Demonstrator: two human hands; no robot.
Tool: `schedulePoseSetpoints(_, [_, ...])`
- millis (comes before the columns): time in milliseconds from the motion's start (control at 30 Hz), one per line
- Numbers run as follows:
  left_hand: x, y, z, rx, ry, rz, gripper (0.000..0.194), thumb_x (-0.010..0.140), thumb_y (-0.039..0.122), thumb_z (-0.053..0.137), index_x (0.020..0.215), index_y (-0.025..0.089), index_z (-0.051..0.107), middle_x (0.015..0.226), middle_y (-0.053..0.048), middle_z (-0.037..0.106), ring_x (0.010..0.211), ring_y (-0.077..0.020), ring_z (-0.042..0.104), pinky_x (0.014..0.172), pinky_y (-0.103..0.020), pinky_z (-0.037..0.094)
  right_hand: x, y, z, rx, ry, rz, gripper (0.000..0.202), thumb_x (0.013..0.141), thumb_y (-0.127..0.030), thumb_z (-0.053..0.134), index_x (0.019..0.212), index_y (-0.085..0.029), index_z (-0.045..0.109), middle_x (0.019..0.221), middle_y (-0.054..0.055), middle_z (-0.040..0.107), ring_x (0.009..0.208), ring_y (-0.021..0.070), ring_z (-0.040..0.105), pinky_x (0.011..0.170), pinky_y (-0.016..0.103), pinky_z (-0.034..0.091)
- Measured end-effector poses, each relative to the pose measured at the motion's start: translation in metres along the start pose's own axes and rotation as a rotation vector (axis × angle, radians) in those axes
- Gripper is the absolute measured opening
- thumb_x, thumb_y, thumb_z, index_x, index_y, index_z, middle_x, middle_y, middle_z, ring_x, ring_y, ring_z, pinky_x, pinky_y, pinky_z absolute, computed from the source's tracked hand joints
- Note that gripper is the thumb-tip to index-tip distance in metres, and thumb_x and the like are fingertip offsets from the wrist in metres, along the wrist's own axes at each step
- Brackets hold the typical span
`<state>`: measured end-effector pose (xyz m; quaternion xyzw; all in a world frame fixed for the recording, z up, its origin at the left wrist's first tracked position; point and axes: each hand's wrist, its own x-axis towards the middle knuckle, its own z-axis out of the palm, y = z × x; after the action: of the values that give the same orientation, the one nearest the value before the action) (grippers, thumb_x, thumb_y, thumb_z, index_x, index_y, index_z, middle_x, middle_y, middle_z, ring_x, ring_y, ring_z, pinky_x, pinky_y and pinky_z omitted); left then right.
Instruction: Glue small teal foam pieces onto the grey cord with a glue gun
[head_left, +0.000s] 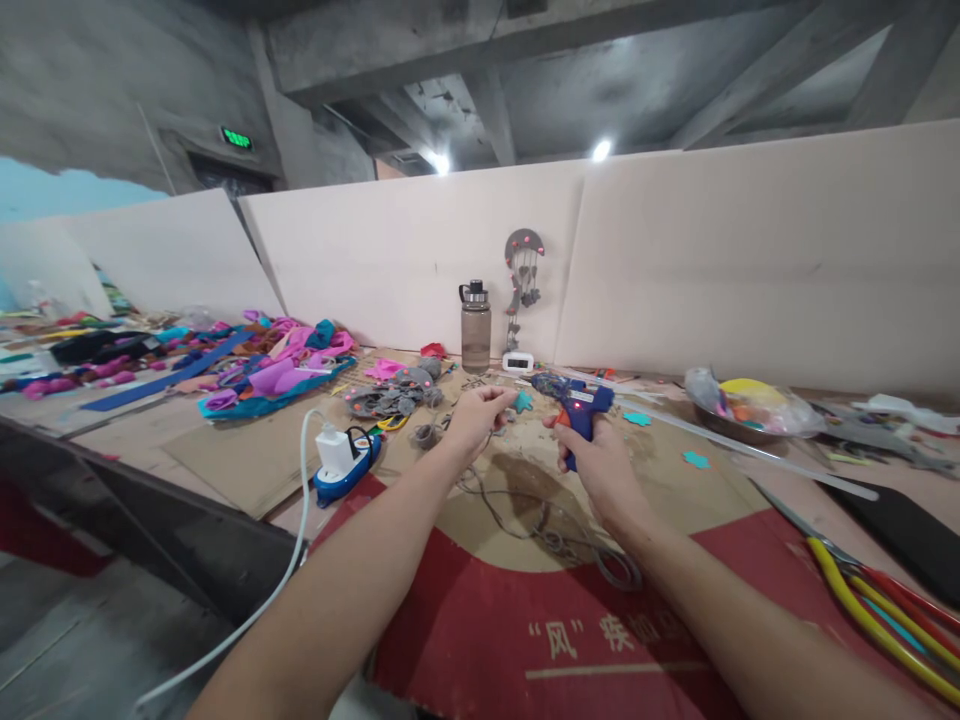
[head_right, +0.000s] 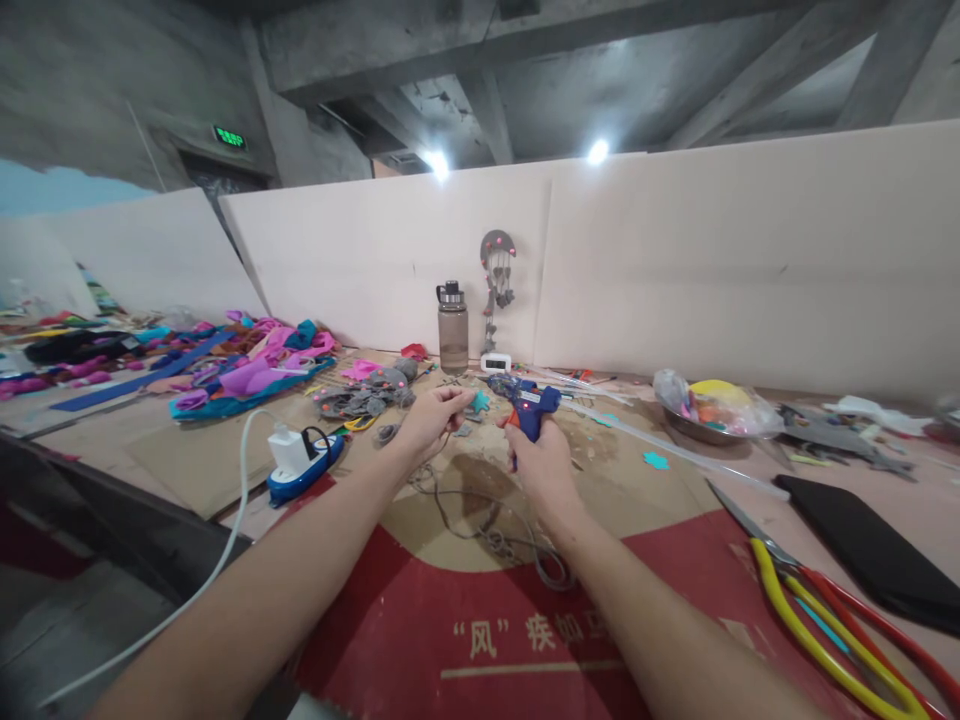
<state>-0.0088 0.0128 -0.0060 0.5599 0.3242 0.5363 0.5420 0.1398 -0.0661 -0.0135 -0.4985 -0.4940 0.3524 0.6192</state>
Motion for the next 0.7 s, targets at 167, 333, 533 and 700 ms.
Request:
schedulePoseSetpoints(167, [-0.0004,-0.0004,0.0004,-0.021,-0.014,0.003,0.034,0.061,0.042,0.074,0.069,0.011,0.06,0.047,0.005,0.047,0.039,-0.003,0.034,0.04,-0.019,0.018,-0.0018,-0.0026,0.0019,-0.018,-0.01,0.023,0.02,0.07,-0.029,0.058,0.087,-0.018,0.058,0.056,-0.004,0.052,0.044,0.0099,0.044,0.04,0.023,0.038])
schedulePoseSetpoints(333, [-0.0019,0.0014,0.001,-0.009,0.0,-0.009,0.033,0.061,0.041,0.074,0.069,0.012,0.061,0.045,0.005,0.046,0.038,-0.0034,0.033,0.04,-0.019,0.018,-0.0025,-0.0043,0.0016,-0.003,-0.009,0.01,0.021,0.071,-0.03,0.059,0.088,-0.017,0.058,0.054,-0.005,0.05,0.043,0.0097,0.044,0.04,0.023,0.038])
schedulePoseSetpoints(533, [-0.004,0.0042,0.0029,-0.002,0.007,-0.018,0.032,0.061,0.04,0.074,0.068,0.011,0.062,0.045,0.005,0.046,0.039,-0.0036,0.034,0.04,-0.019,0.019,-0.0009,-0.0003,0.0007,-0.047,-0.024,0.017,0.021,0.072,-0.029,0.057,0.089,-0.018,0.058,0.058,-0.003,0.052,0.046,0.0104,0.045,0.041,0.024,0.04])
schedulePoseSetpoints(700, [-0.0031,0.0031,0.0022,-0.007,0.001,-0.006,0.032,0.061,0.04,0.074,0.067,0.012,0.061,0.045,0.005,0.046,0.038,-0.0036,0.034,0.04,-0.019,0.019,-0.0018,-0.0026,0.001,-0.024,-0.008,-0.007,0.021,0.072,-0.03,0.057,0.089,-0.018,0.058,0.055,-0.005,0.048,0.044,0.0101,0.044,0.04,0.023,0.039])
